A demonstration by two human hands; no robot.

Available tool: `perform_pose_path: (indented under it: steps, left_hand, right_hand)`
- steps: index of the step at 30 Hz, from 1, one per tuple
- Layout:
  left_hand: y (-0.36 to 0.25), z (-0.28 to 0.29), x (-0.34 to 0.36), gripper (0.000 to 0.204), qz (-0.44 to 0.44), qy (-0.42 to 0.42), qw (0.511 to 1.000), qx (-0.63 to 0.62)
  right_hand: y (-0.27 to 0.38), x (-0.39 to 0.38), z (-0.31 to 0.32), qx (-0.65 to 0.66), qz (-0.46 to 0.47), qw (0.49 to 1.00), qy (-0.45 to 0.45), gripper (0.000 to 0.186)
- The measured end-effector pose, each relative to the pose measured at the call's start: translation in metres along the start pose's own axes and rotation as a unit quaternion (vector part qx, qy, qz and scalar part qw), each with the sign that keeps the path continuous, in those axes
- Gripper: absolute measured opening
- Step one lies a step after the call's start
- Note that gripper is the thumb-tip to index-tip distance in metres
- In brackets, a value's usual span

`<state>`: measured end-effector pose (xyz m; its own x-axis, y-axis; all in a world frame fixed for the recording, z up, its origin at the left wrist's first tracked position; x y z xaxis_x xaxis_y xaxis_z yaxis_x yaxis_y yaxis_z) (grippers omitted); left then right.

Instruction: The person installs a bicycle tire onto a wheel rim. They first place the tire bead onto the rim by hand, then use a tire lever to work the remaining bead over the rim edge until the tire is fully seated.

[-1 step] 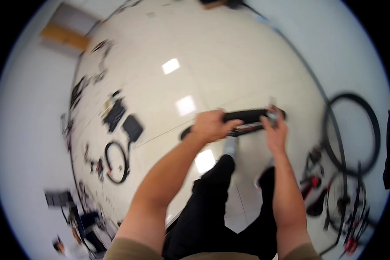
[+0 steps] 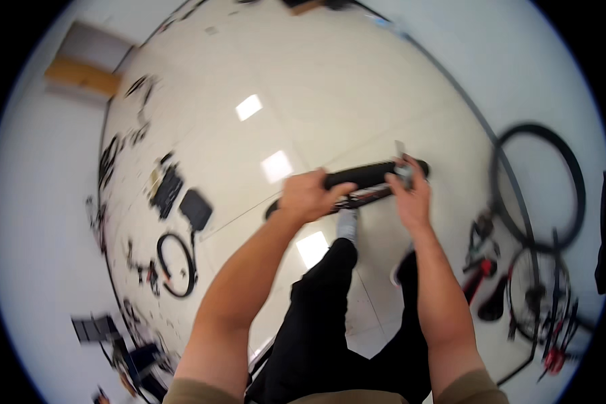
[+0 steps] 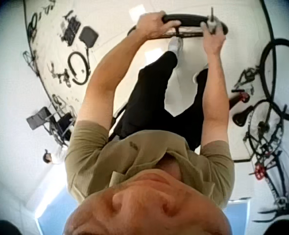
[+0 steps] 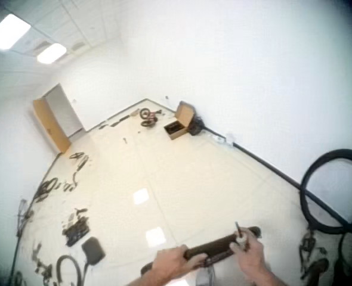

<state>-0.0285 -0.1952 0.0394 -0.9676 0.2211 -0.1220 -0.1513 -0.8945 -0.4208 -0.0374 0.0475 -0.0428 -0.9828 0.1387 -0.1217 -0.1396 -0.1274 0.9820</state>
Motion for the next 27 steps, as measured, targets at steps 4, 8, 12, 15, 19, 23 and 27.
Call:
perform_pose_path:
  steps: [4, 8, 12, 15, 19, 23, 27]
  left_hand:
    - [0.0, 0.005, 0.007, 0.071, -0.012, 0.019, 0.997, 0.075]
    - [0.002, 0.011, 0.012, 0.07, -0.047, -0.007, 0.998, 0.051]
    - [0.011, 0.013, 0.02, 0.069, -0.035, -0.005, 0.998, 0.046]
    - [0.018, 0.017, 0.027, 0.07, -0.031, -0.014, 0.999, 0.041]
    - [0.025, 0.025, 0.034, 0.07, -0.011, -0.024, 0.998, 0.056]
    - [0.018, 0.027, 0.033, 0.067, 0.005, -0.029, 0.999, 0.044]
    - [0.025, 0.026, 0.028, 0.063, 0.03, 0.003, 1.0, 0.004]
  right_hand:
    - [0.027, -0.003, -0.001, 0.01, -0.017, 1.0, 0.019, 0.044]
    - [0.032, -0.014, 0.0, -0.015, 0.006, 0.999, -0.048, 0.041]
    - [0.036, -0.022, -0.001, -0.014, 0.032, 0.99, -0.136, 0.035]
    - [0.033, -0.028, -0.006, 0.035, -0.055, 0.993, -0.101, 0.028]
    - [0.031, -0.04, -0.025, 0.141, -0.25, 0.957, 0.038, 0.022]
    - [0.037, -0.05, -0.03, 0.306, -0.34, 0.884, 0.094, 0.018]
    - [0.03, -0.049, -0.028, 0.372, -0.376, 0.844, 0.086, 0.016]
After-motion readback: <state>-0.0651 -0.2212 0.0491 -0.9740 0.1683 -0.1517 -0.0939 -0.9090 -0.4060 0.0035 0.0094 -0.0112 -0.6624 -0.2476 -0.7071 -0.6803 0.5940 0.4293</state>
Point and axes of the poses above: each hand's wrist, its own x-axis towards the middle knuckle, its own z-axis out of the back of the hand, y = z × x, the point moved 4 cm from there along x, towards the middle knuckle, and after that the axes turned 11 degrees about -z, right-handed, at the moved point
